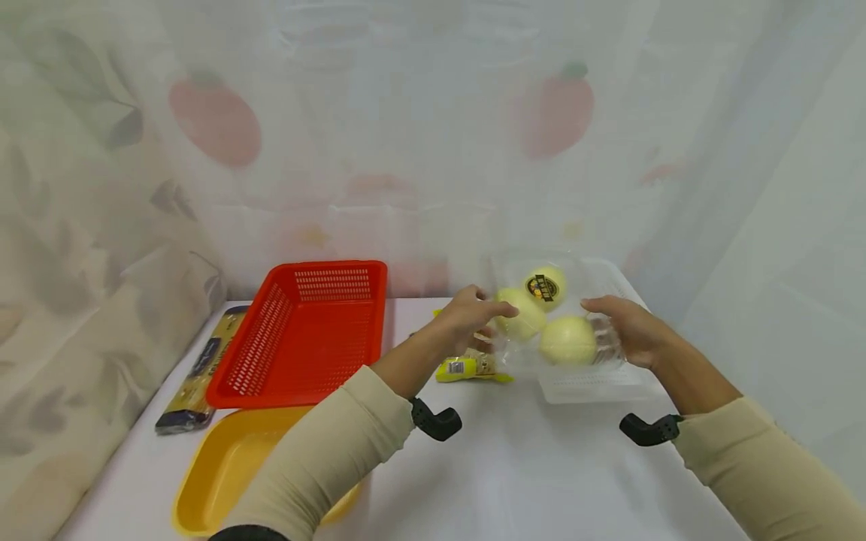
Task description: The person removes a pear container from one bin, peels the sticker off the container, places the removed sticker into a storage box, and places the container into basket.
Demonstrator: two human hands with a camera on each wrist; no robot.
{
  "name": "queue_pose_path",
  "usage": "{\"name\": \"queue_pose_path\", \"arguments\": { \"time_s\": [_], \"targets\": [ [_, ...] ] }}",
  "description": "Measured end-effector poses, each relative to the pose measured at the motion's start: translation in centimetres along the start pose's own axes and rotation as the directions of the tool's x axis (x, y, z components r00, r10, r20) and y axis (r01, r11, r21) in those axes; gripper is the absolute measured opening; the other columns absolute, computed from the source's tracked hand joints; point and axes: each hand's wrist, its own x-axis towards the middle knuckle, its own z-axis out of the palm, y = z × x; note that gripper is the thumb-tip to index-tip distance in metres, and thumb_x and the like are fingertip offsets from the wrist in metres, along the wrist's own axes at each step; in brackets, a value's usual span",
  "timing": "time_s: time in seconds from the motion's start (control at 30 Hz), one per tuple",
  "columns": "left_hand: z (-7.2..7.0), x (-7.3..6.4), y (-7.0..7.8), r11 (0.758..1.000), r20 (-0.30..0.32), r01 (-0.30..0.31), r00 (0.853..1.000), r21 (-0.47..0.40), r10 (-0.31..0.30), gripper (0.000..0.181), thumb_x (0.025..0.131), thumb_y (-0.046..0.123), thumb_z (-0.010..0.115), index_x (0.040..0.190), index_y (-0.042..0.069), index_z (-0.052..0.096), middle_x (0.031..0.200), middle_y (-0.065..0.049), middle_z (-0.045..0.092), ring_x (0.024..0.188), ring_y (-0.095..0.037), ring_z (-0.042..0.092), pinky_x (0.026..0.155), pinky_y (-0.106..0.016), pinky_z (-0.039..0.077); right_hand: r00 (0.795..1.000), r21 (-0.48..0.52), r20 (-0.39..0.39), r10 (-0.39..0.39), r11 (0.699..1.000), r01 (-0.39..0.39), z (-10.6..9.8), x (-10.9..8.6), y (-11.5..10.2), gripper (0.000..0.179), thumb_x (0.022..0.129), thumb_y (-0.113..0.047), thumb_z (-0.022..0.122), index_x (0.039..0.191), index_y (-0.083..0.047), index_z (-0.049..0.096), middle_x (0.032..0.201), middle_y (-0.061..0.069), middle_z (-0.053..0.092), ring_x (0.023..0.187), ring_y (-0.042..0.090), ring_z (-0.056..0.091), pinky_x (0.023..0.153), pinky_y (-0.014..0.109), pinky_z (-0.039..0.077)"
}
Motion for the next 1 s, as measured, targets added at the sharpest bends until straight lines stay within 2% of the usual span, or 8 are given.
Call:
{"name": "queue_pose_path", "arguments": {
  "time_s": [0.17, 0.37, 0.43, 0.53, 0.7, 0.9, 1.0],
  "targets": [
    [-0.8, -0.6, -0.6, 1.0, 0.007, 0.003, 1.0, 0.013, -0.003, 0.078, 0.079, 0.024, 0.081, 0.137, 0.005, 0.032, 0.114, -0.013, 0.053, 0.059, -0.022, 0.052, 0.05, -0.034, 0.054, 1.0, -0.003, 0.021, -0.002, 1.0, 0.002, 0.8, -0.1, 0.4, 0.068, 0.098, -0.037, 0.05, 0.141, -0.003, 0.009, 0.131, 0.026, 0.03, 0.095, 0.03, 0.053, 0.074, 0.045, 0.054],
    [-1.8, -1.7, -1.3, 1.0, 0.007, 0.0, 1.0, 0.019, -0.001, 0.07, 0.08, 0.02, 0.079, 0.132, 0.004, 0.035, 0.109, -0.014, 0.053, 0.056, -0.021, 0.048, 0.05, -0.034, 0.054, 0.996, 0.046, 0.082, -0.036, 0.998, 0.033, 2.0, -0.4, 0.8, 0.039, 0.1, -0.03, 0.049, 0.119, -0.002, 0.029, 0.117, 0.019, 0.042, 0.088, 0.03, 0.06, 0.07, 0.047, 0.056],
    [-2.2, -2.1, -1.5, 1.0, 0.008, 0.003, 1.0, 0.019, -0.003, 0.067, 0.081, 0.02, 0.079, 0.129, 0.004, 0.036, 0.108, -0.015, 0.052, 0.057, -0.021, 0.047, 0.05, -0.034, 0.055, 0.993, 0.048, 0.102, -0.05, 0.998, 0.046, 2.4, -0.6, 0.9, 0.035, 0.101, -0.028, 0.049, 0.113, -0.001, 0.032, 0.114, 0.018, 0.044, 0.086, 0.029, 0.061, 0.07, 0.047, 0.056],
    [-2.7, -2.8, -1.9, 1.0, 0.016, 0.004, 1.0, 0.01, -0.004, 0.063, 0.081, 0.018, 0.078, 0.126, 0.004, 0.036, 0.108, -0.015, 0.052, 0.056, -0.021, 0.046, 0.049, -0.034, 0.054, 0.992, 0.04, 0.118, -0.055, 0.998, 0.051, 2.9, -0.7, 1.1, 0.032, 0.101, -0.027, 0.049, 0.106, -0.001, 0.032, 0.108, 0.017, 0.047, 0.083, 0.027, 0.062, 0.069, 0.045, 0.057],
    [-3.4, -4.1, -2.6, 1.0, 0.027, -0.015, 1.0, -0.004, 0.016, 0.066, 0.08, 0.015, 0.077, 0.129, 0.003, 0.034, 0.113, -0.016, 0.051, 0.053, -0.019, 0.045, 0.046, -0.034, 0.053, 0.99, 0.013, 0.129, -0.05, 0.999, 0.049, 3.9, -1.1, 1.6, 0.035, 0.101, -0.027, 0.052, 0.104, 0.001, 0.031, 0.103, 0.017, 0.052, 0.082, 0.027, 0.064, 0.068, 0.046, 0.057],
    [-4.2, -5.2, -3.8, 0.999, 0.033, -0.042, 0.999, -0.008, 0.042, 0.06, 0.08, 0.014, 0.077, 0.123, 0.001, 0.036, 0.11, -0.018, 0.049, 0.055, -0.02, 0.045, 0.043, -0.033, 0.052, 0.993, -0.036, 0.111, -0.04, 0.998, 0.044, 5.1, -1.5, 2.4, 0.034, 0.098, -0.028, 0.057, 0.098, -0.001, 0.036, 0.102, 0.018, 0.052, 0.081, 0.032, 0.065, 0.067, 0.047, 0.057],
    [-4.6, -5.6, -4.6, 0.999, 0.028, -0.035, 0.999, -0.004, 0.035, 0.063, 0.08, 0.014, 0.077, 0.126, 0.001, 0.036, 0.107, -0.019, 0.051, 0.055, -0.02, 0.046, 0.042, -0.033, 0.052, 0.995, -0.056, 0.099, -0.031, 0.998, 0.037, 5.5, -1.6, 2.9, 0.032, 0.096, -0.027, 0.059, 0.096, -0.001, 0.04, 0.106, 0.018, 0.049, 0.087, 0.033, 0.063, 0.069, 0.047, 0.056]
  ]
}}
